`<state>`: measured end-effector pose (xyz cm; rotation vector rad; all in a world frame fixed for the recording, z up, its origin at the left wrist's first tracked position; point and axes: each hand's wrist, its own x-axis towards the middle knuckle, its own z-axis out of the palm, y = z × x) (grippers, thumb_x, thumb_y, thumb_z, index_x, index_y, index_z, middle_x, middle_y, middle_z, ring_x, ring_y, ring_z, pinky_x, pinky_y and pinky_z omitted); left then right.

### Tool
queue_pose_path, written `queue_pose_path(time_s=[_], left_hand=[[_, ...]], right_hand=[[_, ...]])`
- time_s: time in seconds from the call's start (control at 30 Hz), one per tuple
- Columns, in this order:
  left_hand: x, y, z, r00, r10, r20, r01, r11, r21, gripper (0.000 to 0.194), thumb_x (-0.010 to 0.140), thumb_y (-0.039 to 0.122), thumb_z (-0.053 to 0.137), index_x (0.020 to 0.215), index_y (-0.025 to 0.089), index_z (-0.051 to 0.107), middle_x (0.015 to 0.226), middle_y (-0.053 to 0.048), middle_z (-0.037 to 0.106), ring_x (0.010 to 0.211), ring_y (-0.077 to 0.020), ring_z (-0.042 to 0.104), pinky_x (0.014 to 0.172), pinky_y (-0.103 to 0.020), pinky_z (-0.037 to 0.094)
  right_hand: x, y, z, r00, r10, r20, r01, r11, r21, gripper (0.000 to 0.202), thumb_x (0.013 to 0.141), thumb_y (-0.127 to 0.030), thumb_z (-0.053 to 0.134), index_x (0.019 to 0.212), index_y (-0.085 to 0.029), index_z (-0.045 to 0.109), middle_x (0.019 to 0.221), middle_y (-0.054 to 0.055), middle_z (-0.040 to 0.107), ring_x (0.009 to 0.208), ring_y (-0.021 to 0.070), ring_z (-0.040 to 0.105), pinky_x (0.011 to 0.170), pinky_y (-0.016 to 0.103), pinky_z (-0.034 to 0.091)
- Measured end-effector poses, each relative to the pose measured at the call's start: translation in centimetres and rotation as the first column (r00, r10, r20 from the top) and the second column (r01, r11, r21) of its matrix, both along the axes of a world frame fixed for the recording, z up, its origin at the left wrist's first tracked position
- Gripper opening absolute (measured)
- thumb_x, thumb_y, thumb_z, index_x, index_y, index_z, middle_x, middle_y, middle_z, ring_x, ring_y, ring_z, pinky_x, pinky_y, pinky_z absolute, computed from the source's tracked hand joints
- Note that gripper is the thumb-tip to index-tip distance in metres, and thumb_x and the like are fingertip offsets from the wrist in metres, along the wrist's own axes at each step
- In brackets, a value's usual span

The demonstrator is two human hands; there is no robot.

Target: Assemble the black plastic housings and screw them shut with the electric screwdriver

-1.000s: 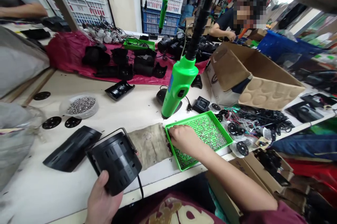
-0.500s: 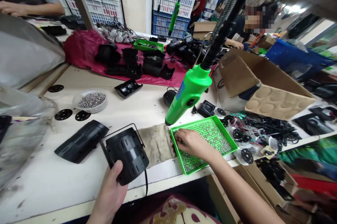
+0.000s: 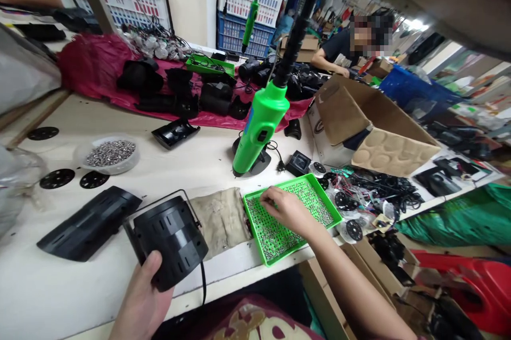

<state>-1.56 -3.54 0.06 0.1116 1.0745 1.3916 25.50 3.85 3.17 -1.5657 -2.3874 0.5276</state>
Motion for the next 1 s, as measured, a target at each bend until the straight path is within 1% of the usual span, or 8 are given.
queue_pose_path(time_s=[0.1,0.23,0.3,0.4,0.53,0.7,0.83,1.0], left_hand=[[0.0,0.1,0.2,1.000,0.013,-0.021,-0.014,1.000,-0.022,0.072,0.057,0.041,0.084,0.125,0.031,0.063,0.121,0.001,0.071,0.135,-0.0329,0.043,0.108,-0.045,0.041],[0.4,0.4,1.0,0.997,0.066,-0.050,-0.069,0.996,-0.060,0.080,0.052,0.040,0.085,0.127,0.038,0.060,0.122,0.005,0.070,0.135,-0.0330,0.043,0.108,-0.047,0.042],[0.7,0.4,1.4,0.998,0.060,-0.033,-0.062,0.995,-0.077,0.081,0.051,0.040,0.085,0.128,0.037,0.060,0.122,0.005,0.070,0.138,-0.0329,0.039,0.109,-0.047,0.041],[1.0,0.3,1.8,0.999,0.043,-0.033,-0.046,0.994,-0.099,0.077,0.053,0.047,0.082,0.127,0.036,0.061,0.124,0.005,0.069,0.142,-0.0322,0.031,0.111,-0.047,0.038],[1.0,0.3,1.8,0.996,0.037,-0.084,-0.046,0.994,-0.101,0.069,0.061,0.054,0.077,0.126,0.038,0.062,0.129,0.007,0.066,0.143,-0.0318,0.028,0.113,-0.047,0.036],[1.0,0.3,1.7,0.996,0.060,-0.072,-0.066,0.995,-0.081,0.067,0.062,0.056,0.075,0.126,0.038,0.061,0.130,0.007,0.065,0.143,-0.0332,0.030,0.113,-0.049,0.036],[1.0,0.2,1.6,0.995,0.030,-0.093,-0.038,0.996,-0.079,0.065,0.066,0.056,0.073,0.127,0.037,0.061,0.131,0.006,0.065,0.141,-0.0329,0.032,0.115,-0.049,0.031],[0.7,0.2,1.1,0.996,0.043,-0.083,-0.049,0.996,-0.073,0.062,0.067,0.055,0.073,0.125,0.037,0.062,0.132,0.007,0.064,0.142,-0.0319,0.031,0.117,-0.049,0.026]], right_hand=[[0.5,-0.3,0.1,0.999,-0.046,0.019,0.046,0.999,-0.009,0.011,0.092,-0.012,0.053,0.092,-0.018,0.062,0.091,0.005,0.067,0.083,0.0179,0.063,0.073,0.027,0.044],[1.0,-0.7,0.3,0.995,-0.090,0.035,0.091,0.996,-0.021,0.012,0.092,-0.011,0.052,0.093,-0.018,0.063,0.091,0.005,0.066,0.084,0.0186,0.063,0.075,0.028,0.045],[1.1,-1.0,0.3,0.994,-0.102,0.036,0.103,0.994,-0.026,0.013,0.092,-0.011,0.052,0.094,-0.018,0.063,0.091,0.005,0.066,0.085,0.0184,0.063,0.075,0.028,0.045],[0.9,-1.7,0.4,0.995,-0.096,0.027,0.097,0.994,-0.041,0.013,0.091,-0.011,0.054,0.093,-0.019,0.064,0.090,0.004,0.065,0.082,0.0167,0.062,0.073,0.027,0.044],[0.3,-2.5,0.4,0.998,-0.062,0.012,0.062,0.996,-0.064,0.011,0.089,-0.012,0.058,0.091,-0.020,0.065,0.088,0.002,0.065,0.080,0.0154,0.062,0.071,0.025,0.044],[-0.3,-2.9,0.1,0.999,-0.044,0.009,0.045,0.997,-0.061,0.011,0.091,-0.013,0.056,0.093,-0.020,0.065,0.090,0.003,0.066,0.085,0.0168,0.063,0.073,0.026,0.044],[-0.4,-2.8,-0.1,0.999,-0.030,0.020,0.031,0.998,-0.050,0.012,0.092,-0.013,0.054,0.093,-0.019,0.064,0.090,0.003,0.065,0.086,0.0173,0.062,0.074,0.026,0.043],[-0.7,-2.9,0.0,0.999,0.012,0.051,-0.009,0.998,-0.056,0.012,0.091,-0.011,0.056,0.091,-0.020,0.063,0.088,0.002,0.064,0.084,0.0162,0.061,0.074,0.026,0.043]])
